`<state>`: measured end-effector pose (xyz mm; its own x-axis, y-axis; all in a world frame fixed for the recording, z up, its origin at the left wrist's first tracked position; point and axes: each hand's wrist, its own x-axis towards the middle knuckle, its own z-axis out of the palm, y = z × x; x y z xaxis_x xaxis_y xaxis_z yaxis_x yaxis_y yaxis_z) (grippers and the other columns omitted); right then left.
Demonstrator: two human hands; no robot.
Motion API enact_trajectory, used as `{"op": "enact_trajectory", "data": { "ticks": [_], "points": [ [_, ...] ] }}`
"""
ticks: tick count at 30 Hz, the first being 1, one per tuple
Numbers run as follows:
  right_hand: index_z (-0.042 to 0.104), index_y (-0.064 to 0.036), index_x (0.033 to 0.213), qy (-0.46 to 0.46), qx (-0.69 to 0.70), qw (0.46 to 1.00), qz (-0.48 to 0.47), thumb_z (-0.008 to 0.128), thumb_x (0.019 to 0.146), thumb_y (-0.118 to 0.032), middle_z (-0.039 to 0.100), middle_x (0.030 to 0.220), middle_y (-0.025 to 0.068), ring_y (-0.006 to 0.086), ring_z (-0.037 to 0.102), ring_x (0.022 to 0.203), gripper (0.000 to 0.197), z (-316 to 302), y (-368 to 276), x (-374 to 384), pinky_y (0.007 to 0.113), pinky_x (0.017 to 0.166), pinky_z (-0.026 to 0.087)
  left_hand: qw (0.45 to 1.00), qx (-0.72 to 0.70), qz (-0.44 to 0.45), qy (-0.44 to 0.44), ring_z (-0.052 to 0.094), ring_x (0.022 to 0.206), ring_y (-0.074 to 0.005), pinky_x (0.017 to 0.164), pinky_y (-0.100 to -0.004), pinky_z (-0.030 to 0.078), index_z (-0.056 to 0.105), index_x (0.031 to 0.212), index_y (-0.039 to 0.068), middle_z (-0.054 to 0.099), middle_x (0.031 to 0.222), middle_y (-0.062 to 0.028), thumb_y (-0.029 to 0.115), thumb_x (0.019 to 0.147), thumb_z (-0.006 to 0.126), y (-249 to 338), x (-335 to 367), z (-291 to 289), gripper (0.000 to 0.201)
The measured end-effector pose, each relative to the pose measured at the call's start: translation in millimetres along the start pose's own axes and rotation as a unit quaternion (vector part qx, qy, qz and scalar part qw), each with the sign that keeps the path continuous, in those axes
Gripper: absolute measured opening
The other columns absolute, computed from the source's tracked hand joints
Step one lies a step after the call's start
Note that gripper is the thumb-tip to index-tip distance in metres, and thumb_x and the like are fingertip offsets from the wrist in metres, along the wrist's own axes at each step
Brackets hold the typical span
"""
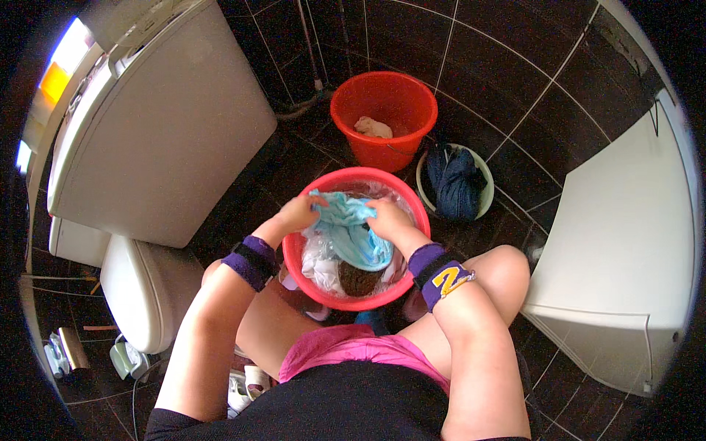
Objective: The person washes several clothing items by hand in a red bucket of soapy water, wrings them out, and places them into other containers.
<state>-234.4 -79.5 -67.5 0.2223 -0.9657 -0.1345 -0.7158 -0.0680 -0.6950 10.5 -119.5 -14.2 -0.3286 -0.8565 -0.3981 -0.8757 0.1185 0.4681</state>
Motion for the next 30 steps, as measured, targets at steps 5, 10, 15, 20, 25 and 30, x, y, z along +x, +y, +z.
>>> {"op": "enact_trajectory", "data": {
  "ticks": [5, 10, 15, 20, 25, 30],
  "points": [
    [0.063, -0.0078, 0.112, -0.212, -0.110, 0.968, -0.076, 0.065, 0.073, -0.022, 0.062, 0.106, 0.0196, 0.0351, 0.059, 0.099, 0.041, 2.3, 0.6, 38.3, 0.041, 0.088, 0.046, 0.986, 0.073, 0.065, -0.136, 0.062, 0.098, -0.0300, 0.087, -0.0373, 0.048, 0.065, 0.111, 0.016, 0.066, 0.104, -0.0128, 0.015, 0.071, 0.057, -18.5, 32.1, 18.8, 0.041],
    [0.066, -0.0135, 0.104, -0.380, -0.163, 0.908, -0.062, 0.066, 0.072, -0.026, 0.066, 0.094, 0.0153, 0.0337, 0.062, 0.089, 0.034, -11.6, -14.7, 79.6, 0.044, 0.078, 0.049, 0.960, 0.152, 0.086, -0.221, 0.063, 0.097, -0.0275, 0.081, -0.0397, 0.050, 0.069, 0.098, 0.010, 0.067, 0.102, -0.0115, 0.013, 0.074, 0.054, -9.5, 80.8, 19.4, 0.028],
    [0.061, -0.0105, 0.114, -0.434, -0.137, 0.886, -0.091, 0.064, 0.077, -0.028, 0.060, 0.100, 0.0173, 0.0350, 0.058, 0.097, 0.041, -13.5, 10.1, 98.6, 0.045, 0.082, 0.048, 0.914, 0.259, 0.122, -0.287, 0.064, 0.098, -0.0271, 0.079, -0.0397, 0.052, 0.069, 0.096, 0.008, 0.067, 0.102, -0.0138, 0.013, 0.080, 0.052, 34.8, 106.6, 1.2, 0.024],
    [0.058, -0.0063, 0.113, -0.418, -0.110, 0.901, -0.043, 0.059, 0.080, -0.023, 0.054, 0.110, 0.0183, 0.0360, 0.061, 0.087, 0.038, 12.5, 26.2, 84.9, 0.045, 0.076, 0.051, 0.907, 0.231, 0.120, -0.332, 0.063, 0.099, -0.0287, 0.080, -0.0399, 0.052, 0.063, 0.107, 0.009, 0.066, 0.105, -0.0143, 0.014, 0.082, 0.052, 25.9, 116.8, 12.2, 0.028],
    [0.055, -0.0093, 0.117, -0.323, -0.089, 0.941, 0.047, 0.052, 0.081, -0.014, 0.046, 0.122, 0.0218, 0.0384, 0.064, 0.073, 0.037, 26.5, 27.0, 62.5, 0.050, 0.067, 0.052, 0.934, 0.125, 0.045, -0.331, 0.063, 0.098, -0.0328, 0.080, -0.0442, 0.051, 0.046, 0.126, 0.008, 0.063, 0.110, -0.0183, 0.015, 0.085, 0.048, 22.6, 99.9, 25.6, 0.042],
    [0.053, -0.0113, 0.124, -0.341, -0.092, 0.929, 0.115, 0.065, 0.077, -0.033, 0.033, 0.140, 0.0229, 0.0407, 0.059, 0.097, 0.053, -18.4, -31.1, 70.2, 0.046, 0.085, 0.049, 0.939, 0.095, 0.023, -0.329, 0.063, 0.091, -0.0382, 0.077, -0.0476, 0.051, 0.042, 0.130, 0.005, 0.061, 0.107, -0.0240, 0.013, 0.085, 0.043, 12.4, 67.9, 12.1, 0.046]
  ]
}}
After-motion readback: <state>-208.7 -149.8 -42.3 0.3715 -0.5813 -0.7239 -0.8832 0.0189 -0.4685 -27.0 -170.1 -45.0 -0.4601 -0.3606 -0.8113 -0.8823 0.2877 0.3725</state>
